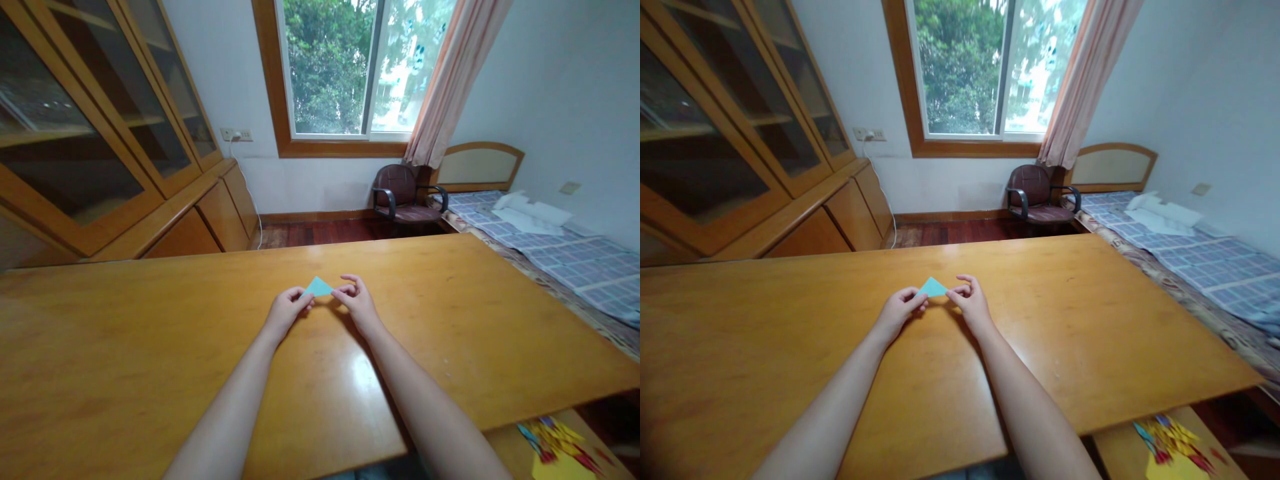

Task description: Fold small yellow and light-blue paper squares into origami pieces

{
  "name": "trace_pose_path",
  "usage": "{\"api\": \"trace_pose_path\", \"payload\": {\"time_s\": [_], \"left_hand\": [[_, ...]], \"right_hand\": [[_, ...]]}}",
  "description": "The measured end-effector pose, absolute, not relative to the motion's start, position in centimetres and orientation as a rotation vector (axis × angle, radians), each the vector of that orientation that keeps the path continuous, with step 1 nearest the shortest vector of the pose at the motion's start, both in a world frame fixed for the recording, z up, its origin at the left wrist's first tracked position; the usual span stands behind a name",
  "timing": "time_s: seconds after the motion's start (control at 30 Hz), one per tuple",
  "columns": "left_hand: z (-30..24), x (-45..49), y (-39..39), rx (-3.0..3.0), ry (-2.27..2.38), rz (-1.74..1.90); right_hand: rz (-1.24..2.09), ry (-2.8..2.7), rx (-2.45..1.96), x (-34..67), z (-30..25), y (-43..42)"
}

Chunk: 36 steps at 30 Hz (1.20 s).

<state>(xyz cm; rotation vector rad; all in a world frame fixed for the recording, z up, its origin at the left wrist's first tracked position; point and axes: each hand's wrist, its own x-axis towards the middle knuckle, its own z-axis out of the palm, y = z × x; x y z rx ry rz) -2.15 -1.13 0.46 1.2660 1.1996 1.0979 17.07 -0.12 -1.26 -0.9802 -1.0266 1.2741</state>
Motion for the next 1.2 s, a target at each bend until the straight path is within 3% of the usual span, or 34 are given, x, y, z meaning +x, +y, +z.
{"api": "trace_pose_path", "payload": {"time_s": [0.37,0.73,1.2], "left_hand": [[0.4,-2.3,-1.1,1.157,1.191,1.146],[0.4,-2.0,-1.5,1.573,1.236,0.93],[0.3,-2.0,-1.4,1.643,1.221,0.867]], "right_hand": [[1.169,-0.989,-0.975,17.4,-1.9,0.2],[1.099,-1.39,-1.051,16.8,-0.3,-0.8],[1.133,-1.36,-1.091,17.1,-1.0,-0.6]]}}
